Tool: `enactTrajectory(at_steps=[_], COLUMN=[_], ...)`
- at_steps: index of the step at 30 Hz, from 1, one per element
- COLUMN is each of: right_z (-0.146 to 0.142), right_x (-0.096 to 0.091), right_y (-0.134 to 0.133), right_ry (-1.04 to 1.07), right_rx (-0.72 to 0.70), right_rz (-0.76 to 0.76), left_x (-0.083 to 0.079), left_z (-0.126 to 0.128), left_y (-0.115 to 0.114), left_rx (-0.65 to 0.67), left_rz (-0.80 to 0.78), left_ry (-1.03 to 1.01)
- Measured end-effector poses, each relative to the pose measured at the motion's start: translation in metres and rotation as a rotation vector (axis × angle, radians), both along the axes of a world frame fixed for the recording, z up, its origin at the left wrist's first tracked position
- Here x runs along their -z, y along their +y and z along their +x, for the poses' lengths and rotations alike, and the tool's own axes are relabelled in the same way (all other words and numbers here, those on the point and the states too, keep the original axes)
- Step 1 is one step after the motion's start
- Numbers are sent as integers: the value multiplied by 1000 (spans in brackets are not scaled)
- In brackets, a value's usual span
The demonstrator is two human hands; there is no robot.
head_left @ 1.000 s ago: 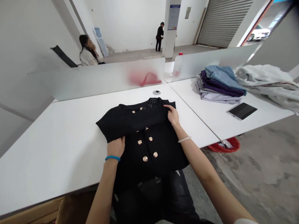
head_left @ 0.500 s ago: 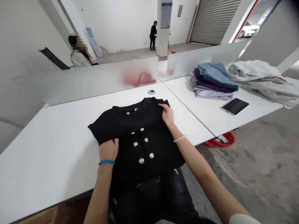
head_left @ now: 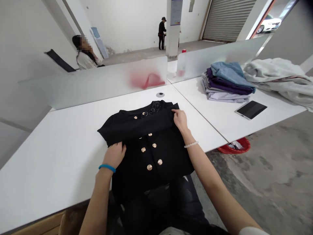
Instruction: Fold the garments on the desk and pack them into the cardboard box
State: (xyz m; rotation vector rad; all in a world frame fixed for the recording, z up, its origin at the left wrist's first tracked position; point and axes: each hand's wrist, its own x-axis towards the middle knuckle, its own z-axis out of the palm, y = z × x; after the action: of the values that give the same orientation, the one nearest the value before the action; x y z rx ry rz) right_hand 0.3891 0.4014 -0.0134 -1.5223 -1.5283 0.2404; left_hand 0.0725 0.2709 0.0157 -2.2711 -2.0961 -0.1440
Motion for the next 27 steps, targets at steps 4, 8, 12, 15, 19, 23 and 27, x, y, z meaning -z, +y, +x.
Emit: enactTrajectory(at_steps=[4, 8, 12, 15, 19, 23, 27], right_z=[-6, -21, -23, -19, -18, -11, 22], right_x=[-8, -8, 10, 19, 19, 10, 0], right_y=[-9, -13, -8, -1, 4, -3, -43], right_ry=[-248, -438, -505, -513, -513, -474, -496], right_rx=[109, -142, -286, -286, -271, -308, -393], right_rz=[57, 73, -187, -290, -285, -177, -33], left_x=[-25, -34, -1, 24, 35, 27, 15], left_z=[6, 19, 15, 2, -9, -12, -18], left_y=[-16, -3, 30, 42, 47, 36, -24], left_rx=[-39, -61, -36, -29, 10, 97, 219], left_rz=[136, 230, 52, -17, 55, 148, 349], left_ry=[-146, -163, -21, 11, 2, -55, -107])
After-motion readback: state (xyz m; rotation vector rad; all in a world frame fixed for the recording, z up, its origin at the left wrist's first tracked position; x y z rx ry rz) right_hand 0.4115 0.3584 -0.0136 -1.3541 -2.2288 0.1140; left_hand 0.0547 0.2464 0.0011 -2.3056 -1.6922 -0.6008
